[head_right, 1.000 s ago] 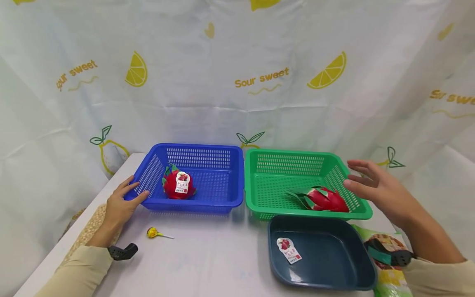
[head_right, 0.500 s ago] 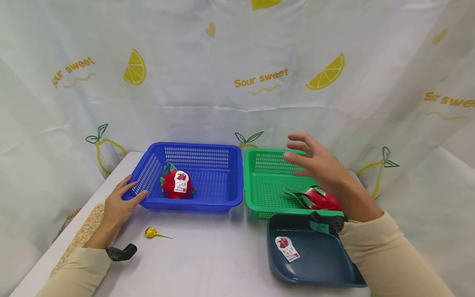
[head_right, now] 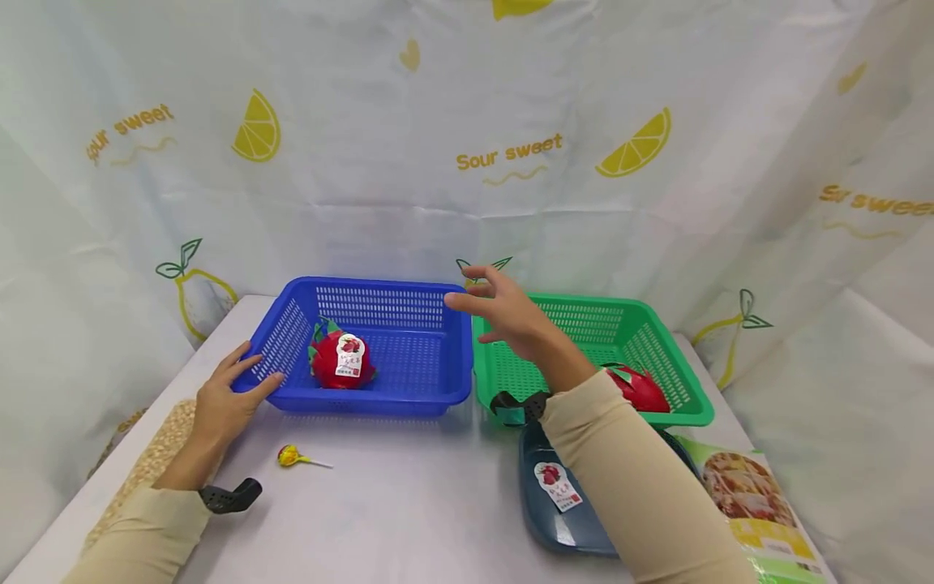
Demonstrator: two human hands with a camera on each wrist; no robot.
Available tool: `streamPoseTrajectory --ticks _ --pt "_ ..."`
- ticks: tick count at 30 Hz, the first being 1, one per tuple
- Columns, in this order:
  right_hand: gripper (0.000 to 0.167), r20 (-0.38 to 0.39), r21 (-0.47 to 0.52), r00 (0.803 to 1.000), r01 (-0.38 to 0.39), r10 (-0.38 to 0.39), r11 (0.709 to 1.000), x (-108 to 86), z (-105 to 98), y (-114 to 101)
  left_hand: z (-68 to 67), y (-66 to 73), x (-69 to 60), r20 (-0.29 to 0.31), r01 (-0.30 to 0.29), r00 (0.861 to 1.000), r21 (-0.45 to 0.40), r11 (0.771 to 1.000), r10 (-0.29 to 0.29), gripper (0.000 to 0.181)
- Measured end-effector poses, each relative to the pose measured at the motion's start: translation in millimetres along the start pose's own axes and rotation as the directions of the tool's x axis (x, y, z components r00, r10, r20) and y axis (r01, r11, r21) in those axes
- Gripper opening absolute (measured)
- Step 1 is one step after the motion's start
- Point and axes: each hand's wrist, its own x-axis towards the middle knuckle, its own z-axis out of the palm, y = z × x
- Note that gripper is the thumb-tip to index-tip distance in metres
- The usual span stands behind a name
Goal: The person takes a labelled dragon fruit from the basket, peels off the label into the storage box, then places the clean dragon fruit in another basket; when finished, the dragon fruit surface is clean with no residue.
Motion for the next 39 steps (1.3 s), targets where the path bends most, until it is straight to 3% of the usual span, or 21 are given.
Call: streamPoseTrajectory --ticks 9,15,30,39 --pt "0.068 -0.012 0.030 0.986 -0.165 0.165 0.986 50.3 57.2 12.5 -2.0 -0.2 0.0 0.019 0.007 1.000 0.008 1.000 -0.007 0.068" --pt "0.071 -0.008 0.026 0.978 -0.207 0.207 0.978 76.2 85.4 24.8 -0.5 -0.7 -0.8 0.017 0.010 1.000 0.006 1.000 -0.010 0.068" --pt "0.079 -0.095 0.037 0.946 -0.308 0.311 0.951 110.4 132.5 57.3 -2.9 -0.2 2.2 0.015 0.010 1.000 0.001 1.000 -0.010 0.068" --pt "0.081 -0.121 -0.018 0.928 -0.356 0.352 0.934 120.9 160.5 71.6 -0.4 -1.1 1.4 0.031 0.012 0.999 -0.008 1.000 -0.012 0.069"
